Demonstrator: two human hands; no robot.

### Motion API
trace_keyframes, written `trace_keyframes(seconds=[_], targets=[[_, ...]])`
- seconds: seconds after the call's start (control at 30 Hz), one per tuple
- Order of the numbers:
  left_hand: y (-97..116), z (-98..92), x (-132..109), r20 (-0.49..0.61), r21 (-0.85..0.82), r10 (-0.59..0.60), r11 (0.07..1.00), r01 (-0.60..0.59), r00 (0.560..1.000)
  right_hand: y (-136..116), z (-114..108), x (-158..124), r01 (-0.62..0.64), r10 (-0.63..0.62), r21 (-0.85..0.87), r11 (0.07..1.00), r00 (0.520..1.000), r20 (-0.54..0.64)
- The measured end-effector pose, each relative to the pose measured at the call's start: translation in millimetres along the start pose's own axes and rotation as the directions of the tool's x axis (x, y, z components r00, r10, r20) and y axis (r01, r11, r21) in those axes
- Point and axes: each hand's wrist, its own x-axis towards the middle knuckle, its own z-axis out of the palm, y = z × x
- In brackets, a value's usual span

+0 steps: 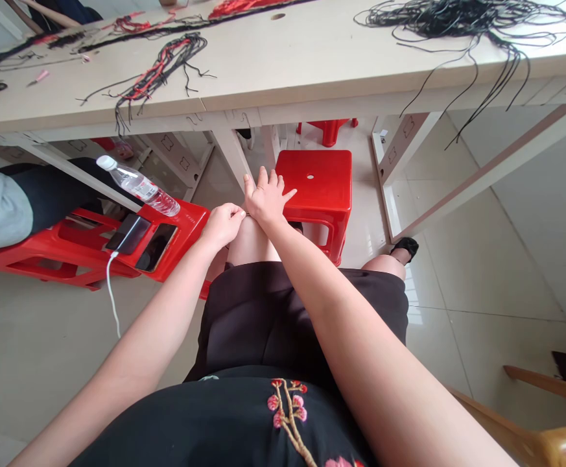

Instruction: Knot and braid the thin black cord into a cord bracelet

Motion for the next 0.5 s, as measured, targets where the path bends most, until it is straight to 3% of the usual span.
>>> trace_keyframes(seconds=[0.27, 0.5], targets=[[-6, 1.8, 2, -0.054, -0.127, 0.011, 0.992, -0.018, 0.998, 0, -1, -1, 0.005, -0.005, -0.015, 1.0, 1.0, -0.012], [-12, -8.6, -1, -0.015, -0.326, 0.011, 0.945, -0.015, 1.0, 3, 0, -1, 0.015, -0.015, -0.007, 1.0, 0.999, -0.044]])
